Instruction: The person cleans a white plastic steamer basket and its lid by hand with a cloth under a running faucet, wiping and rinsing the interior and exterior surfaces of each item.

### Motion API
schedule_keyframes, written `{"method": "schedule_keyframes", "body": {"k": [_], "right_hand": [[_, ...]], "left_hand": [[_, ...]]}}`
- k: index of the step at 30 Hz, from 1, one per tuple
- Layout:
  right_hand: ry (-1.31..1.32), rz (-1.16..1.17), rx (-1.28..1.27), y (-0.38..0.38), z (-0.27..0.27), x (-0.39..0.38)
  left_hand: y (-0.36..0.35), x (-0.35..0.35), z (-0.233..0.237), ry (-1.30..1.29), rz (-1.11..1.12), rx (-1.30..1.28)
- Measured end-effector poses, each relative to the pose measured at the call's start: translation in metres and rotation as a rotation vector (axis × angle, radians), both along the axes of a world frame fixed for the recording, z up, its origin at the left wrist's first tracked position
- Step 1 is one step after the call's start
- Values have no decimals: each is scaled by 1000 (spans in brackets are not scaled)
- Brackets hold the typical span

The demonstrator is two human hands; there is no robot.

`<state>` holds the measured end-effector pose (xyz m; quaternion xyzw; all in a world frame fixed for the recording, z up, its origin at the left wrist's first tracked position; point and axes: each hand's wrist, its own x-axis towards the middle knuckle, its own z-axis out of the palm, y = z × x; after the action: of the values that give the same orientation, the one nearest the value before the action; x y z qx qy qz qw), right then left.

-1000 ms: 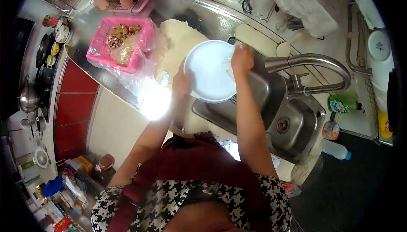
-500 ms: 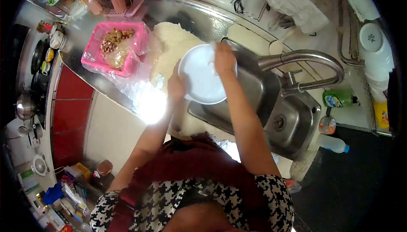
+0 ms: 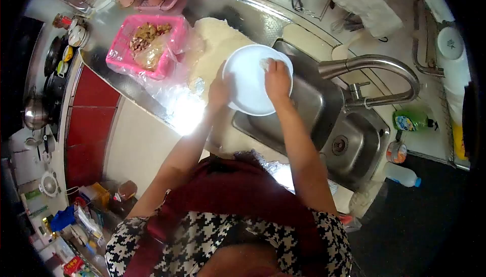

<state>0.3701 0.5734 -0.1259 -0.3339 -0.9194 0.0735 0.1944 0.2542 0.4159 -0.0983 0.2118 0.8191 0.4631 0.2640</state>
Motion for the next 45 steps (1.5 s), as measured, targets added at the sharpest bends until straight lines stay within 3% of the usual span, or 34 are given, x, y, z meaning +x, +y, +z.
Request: {"method": "schedule_keyframes", "body": {"k": [1,3,6,8,9,13,15,17,19,20,21,23,26,28,31,35,41,42,44,45], "right_hand": [[3,8,-5,-8,-2,-13],[166,-204,-149,-25,-5,-41],[305,77,-341,-56,-3,-69],[384,73,-541,-85,11,-75],[397,67,-693,-94,14,-70],[341,161,-925,-114,14,-12],[26,386,-479,-111,45,30],[-128,456,-200,-98,39,61],[-100,494,-130,-72,32,85],[-35,446,-231,-62,32,91],[-34,447,-237,-62,30,88],[-3,212,-330,-60,27,76],[296,261,-467,-90,35,27],[351,381,-508,-113,42,-2],[231,439,-477,-121,28,-6],[67,700,-97,-92,22,50],[-202,635,-122,-82,29,64],[-201,634,-120,-90,28,54],[-14,481,-152,-111,24,26],[-8,481,-152,-118,26,13]], "left_hand": [[0,1,2,-37,-2,-23],[-2,-1,-9,63,-22,33],[-3,-6,-20,150,-37,209],[-5,-4,2,-148,-99,143],[-6,-3,-2,-157,-97,140],[-5,-6,-19,29,-69,228],[-2,-7,-30,122,-27,196],[-5,-9,-30,47,-37,175],[-3,-27,-49,-55,-161,215],[0,-33,-39,-266,-196,170],[-2,-31,-20,-266,-194,164],[1,-27,14,-707,-187,197],[0,-34,-13,-739,-180,196],[0,-35,-13,-671,-197,147],[2,-34,-10,-556,-185,56],[1,-40,-29,-538,-188,81],[2,-36,-10,-578,-187,50],[3,-37,-4,-576,-189,50],[2,-40,6,-907,-229,63],[0,-41,4,-902,-228,61]]}}
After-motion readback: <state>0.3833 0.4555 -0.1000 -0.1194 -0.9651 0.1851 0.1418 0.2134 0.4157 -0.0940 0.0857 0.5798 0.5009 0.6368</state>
